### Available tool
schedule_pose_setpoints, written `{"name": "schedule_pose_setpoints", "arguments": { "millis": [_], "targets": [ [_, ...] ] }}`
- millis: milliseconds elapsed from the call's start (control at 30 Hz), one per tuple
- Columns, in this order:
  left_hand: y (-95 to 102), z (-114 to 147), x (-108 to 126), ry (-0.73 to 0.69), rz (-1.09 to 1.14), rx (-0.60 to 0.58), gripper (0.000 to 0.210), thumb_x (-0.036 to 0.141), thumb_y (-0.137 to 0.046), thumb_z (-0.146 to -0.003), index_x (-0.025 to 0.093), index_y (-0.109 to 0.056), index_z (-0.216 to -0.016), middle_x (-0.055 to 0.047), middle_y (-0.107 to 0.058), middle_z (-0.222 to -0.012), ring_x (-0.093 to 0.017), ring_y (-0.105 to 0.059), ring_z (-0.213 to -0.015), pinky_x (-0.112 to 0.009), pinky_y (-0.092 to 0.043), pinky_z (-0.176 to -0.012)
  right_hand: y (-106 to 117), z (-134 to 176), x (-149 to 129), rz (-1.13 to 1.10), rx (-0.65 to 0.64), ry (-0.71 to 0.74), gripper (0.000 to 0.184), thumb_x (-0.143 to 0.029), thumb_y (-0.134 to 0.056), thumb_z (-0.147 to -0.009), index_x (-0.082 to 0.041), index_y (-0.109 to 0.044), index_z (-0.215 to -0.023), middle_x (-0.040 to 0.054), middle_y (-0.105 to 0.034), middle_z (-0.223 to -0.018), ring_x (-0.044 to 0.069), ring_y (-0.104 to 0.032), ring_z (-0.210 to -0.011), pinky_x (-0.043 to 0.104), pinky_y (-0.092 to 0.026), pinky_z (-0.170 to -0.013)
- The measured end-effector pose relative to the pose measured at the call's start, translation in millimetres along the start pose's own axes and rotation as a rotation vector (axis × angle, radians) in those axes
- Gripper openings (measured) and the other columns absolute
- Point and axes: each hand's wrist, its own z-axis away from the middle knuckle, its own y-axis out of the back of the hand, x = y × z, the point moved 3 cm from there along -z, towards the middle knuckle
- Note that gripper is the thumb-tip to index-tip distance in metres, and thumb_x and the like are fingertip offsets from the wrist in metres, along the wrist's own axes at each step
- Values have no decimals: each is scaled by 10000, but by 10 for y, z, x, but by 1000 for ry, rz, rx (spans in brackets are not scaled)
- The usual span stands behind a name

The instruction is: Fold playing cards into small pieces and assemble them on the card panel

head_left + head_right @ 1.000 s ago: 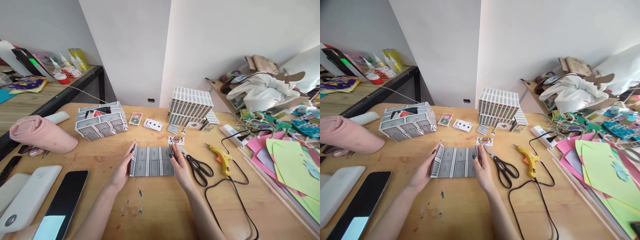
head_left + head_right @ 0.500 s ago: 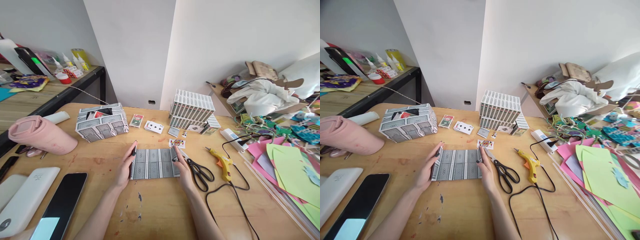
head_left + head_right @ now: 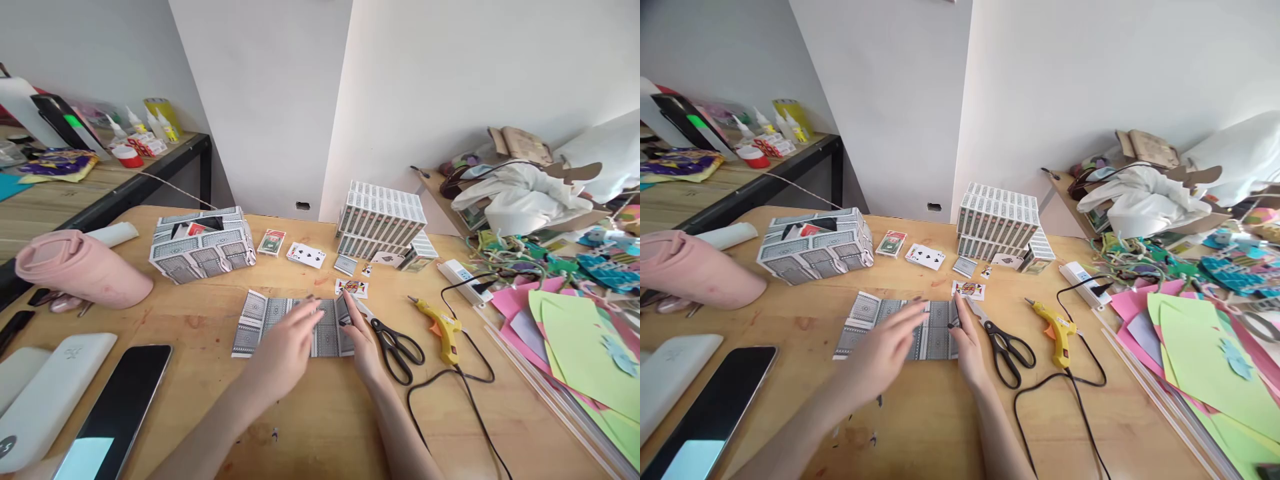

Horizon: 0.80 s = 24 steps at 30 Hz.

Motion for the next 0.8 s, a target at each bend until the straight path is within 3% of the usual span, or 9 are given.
{"name": "schedule_pose_setpoints", "arguments": {
  "millis": [133,233,533,800],
  "targets": [
    [-634,-171,-73,-86,-208,-67,415,117,-350,-828,122,-477,-1222,-137,-465,-1312,-233,-378,-1253,-433,-309,-1047,-9,1,2,-22,1,8,617,-186,-391,-740,-248,-340,-1351,-61,-303,-1419,169,-217,-1335,383,-163,-1107],
    [-857,-227,-215,-94,-306,2,438,84,-341,-813,109,-446,-1238,-152,-446,-1325,-242,-344,-1273,-452,-327,-1032,-5,0,14,-26,24,19,617,-178,-393,-728,-241,-364,-1341,-48,-333,-1405,182,-239,-1328,392,-181,-1103],
    [-907,-228,-258,-122,-349,41,411,102,-368,-815,101,-474,-1212,-154,-485,-1285,-256,-365,-1258,-460,-336,-1022,-51,22,21,-27,19,39,599,-191,-369,-738,-230,-374,-1336,-48,-331,-1409,170,-232,-1330,369,-186,-1107],
    [-901,-149,-181,-226,-266,125,267,129,-393,-837,134,-571,-1034,-126,-600,-1052,-237,-511,-1092,-460,-391,-981,-64,77,37,-89,163,14,587,-173,-391,-732,-254,-407,-1314,-35,-364,-1392,189,-274,-1312,397,-202,-1090]
  ]
}}
